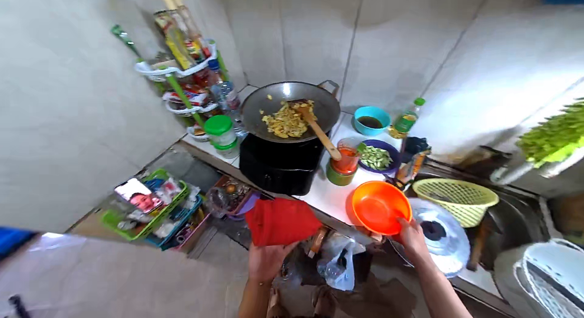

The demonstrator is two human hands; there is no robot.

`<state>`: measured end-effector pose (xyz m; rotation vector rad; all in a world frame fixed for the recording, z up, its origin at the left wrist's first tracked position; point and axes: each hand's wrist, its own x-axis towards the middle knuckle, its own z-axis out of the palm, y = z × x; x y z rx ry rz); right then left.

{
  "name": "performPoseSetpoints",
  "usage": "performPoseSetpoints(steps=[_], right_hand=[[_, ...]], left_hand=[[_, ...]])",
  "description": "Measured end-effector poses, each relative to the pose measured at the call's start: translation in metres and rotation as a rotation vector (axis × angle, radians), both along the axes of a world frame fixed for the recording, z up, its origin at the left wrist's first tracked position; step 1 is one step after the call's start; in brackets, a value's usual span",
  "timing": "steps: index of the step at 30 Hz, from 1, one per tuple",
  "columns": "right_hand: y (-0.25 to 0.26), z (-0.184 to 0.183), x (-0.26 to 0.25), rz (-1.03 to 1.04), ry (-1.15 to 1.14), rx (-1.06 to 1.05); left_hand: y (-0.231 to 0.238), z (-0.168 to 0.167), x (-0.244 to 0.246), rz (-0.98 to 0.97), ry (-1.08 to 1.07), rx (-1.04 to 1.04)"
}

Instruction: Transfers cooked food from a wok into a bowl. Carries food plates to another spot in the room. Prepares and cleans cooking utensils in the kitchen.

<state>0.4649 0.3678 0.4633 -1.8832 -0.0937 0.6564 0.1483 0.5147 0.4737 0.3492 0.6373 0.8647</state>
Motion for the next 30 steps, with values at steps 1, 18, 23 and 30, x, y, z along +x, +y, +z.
performPoseSetpoints(steps=[1,18,23,30], right_hand=[[0.005,-0.002,0.001,0.036,0.002,-0.036],[-0.042,0.033,-0.003,-0.021,-0.150,0.071],[-0.002,0.054,-0.019,0.062,-0.164,0.157],[0.117,0.130,-0.020,0.399,-0.515,0.169]], left_hand=[[0.000,-0.001,-0.011,0.109,-0.072,0.054],[0.215,0.072,0.043,0.381,-0.030,0.124],[0.249,0.105,0.077,0.428,0.091,0.177],[0.264,0.109,0.108,0.422,0.415,0.372]])
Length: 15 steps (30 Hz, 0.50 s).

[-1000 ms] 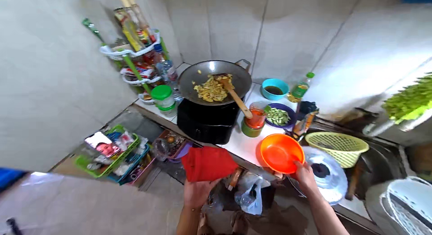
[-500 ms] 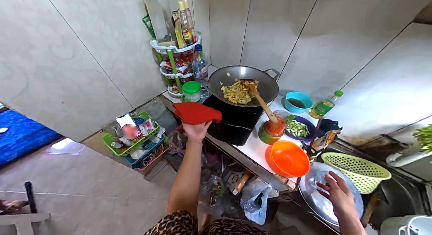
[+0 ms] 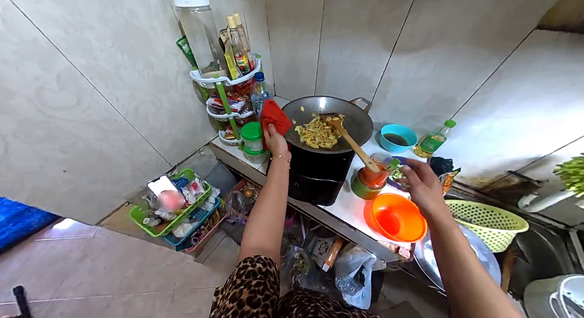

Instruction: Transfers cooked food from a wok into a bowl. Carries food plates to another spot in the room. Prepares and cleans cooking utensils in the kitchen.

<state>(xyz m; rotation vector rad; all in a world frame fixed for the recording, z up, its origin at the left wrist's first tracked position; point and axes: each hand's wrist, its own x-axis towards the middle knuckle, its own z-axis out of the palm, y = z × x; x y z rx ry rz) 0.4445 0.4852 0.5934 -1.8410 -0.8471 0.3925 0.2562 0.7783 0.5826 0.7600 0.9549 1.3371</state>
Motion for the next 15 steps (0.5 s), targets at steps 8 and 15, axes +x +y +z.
performPoseSetpoints(steps=[8,15], right_hand=[[0.074,0.034,-0.008,0.121,-0.335,-0.491],[0.108,0.054,-0.029,0.152,-0.495,-0.832]], left_hand=[[0.009,0.016,-0.002,-0.022,0.334,-0.215],[0.043,0.022,-0.014,-0.249,0.553,-0.280]])
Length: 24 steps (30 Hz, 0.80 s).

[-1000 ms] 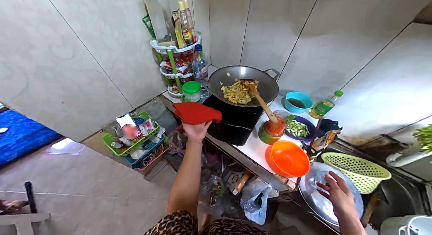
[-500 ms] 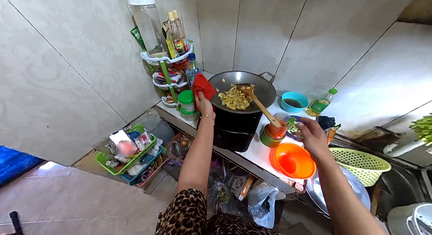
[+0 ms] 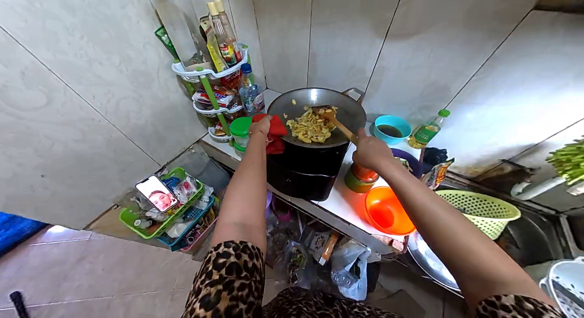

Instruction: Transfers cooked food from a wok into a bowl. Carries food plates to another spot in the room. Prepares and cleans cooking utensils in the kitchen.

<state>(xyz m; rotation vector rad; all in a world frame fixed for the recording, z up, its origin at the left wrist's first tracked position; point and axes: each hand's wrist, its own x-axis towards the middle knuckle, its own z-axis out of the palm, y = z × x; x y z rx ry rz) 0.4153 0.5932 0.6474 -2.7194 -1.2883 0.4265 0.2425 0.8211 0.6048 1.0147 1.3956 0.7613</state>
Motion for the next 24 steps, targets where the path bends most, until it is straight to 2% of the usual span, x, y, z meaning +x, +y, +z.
performPoseSetpoints(steps=[5,10,14,17,21,24], right_hand=[[0.000,0.018,0.015,0.022,-0.091,0.009],[-0.030,0.041,0.028,0.060,-0.216,0.120],[-0.052,0.043,0.036,0.152,-0.356,0.333],[-0.053,0.032,0.038,0.211,-0.401,0.227],[-0.058,0.030,0.041,0.156,-0.405,0.174],[-0.061,0.036,0.044,0.118,-0.396,0.131]], left_hand=[[0.015,0.003,0.002,-0.145,0.190,-0.018],[0.010,0.015,0.004,-0.331,0.317,-0.006],[0.009,0.015,0.003,-0.338,0.288,-0.045],[0.008,0.012,0.005,-0.306,0.259,-0.036],[0.012,0.008,0.009,-0.259,0.228,-0.028],[0.011,0.003,0.005,-0.244,0.116,-0.064]])
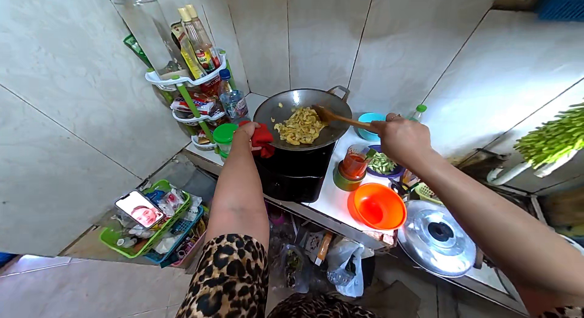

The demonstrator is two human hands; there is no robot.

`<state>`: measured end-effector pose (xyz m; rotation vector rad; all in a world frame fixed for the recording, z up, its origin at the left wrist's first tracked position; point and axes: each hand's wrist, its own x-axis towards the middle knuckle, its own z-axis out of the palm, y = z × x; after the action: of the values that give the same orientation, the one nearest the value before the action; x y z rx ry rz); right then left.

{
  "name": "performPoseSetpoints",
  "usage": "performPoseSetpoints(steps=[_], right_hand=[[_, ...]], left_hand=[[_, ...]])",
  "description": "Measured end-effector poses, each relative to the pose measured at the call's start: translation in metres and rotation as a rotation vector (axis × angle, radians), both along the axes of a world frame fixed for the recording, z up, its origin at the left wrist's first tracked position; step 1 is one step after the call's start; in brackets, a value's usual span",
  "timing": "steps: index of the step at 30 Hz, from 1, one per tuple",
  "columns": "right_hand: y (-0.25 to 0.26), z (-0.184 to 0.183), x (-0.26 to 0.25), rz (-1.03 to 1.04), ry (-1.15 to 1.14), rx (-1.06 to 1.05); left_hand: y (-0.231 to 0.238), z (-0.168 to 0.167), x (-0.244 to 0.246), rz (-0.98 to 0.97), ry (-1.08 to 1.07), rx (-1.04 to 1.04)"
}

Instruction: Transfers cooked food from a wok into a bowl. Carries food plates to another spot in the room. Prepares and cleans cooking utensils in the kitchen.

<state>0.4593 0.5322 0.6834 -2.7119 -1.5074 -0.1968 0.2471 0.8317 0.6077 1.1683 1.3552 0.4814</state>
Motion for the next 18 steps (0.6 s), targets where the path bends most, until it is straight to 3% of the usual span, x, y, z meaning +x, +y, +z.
performPoseSetpoints(steps=[7,11,18], right_hand=[[-0.004,0.007,0.004,-0.024,-0.028,0.015],[-0.001,0.010,0.000,-0.065,0.006,-0.033],[-0.014,0.027,0.003,-0.031,0.172,0.120]], left_hand=[[-0.005,0.010,-0.005,-0.115,0.052,-0.045],[-0.006,0.005,-0.002,-0.070,0.023,-0.054],[-0.014,-0.005,-0.005,0.052,0.100,0.098]])
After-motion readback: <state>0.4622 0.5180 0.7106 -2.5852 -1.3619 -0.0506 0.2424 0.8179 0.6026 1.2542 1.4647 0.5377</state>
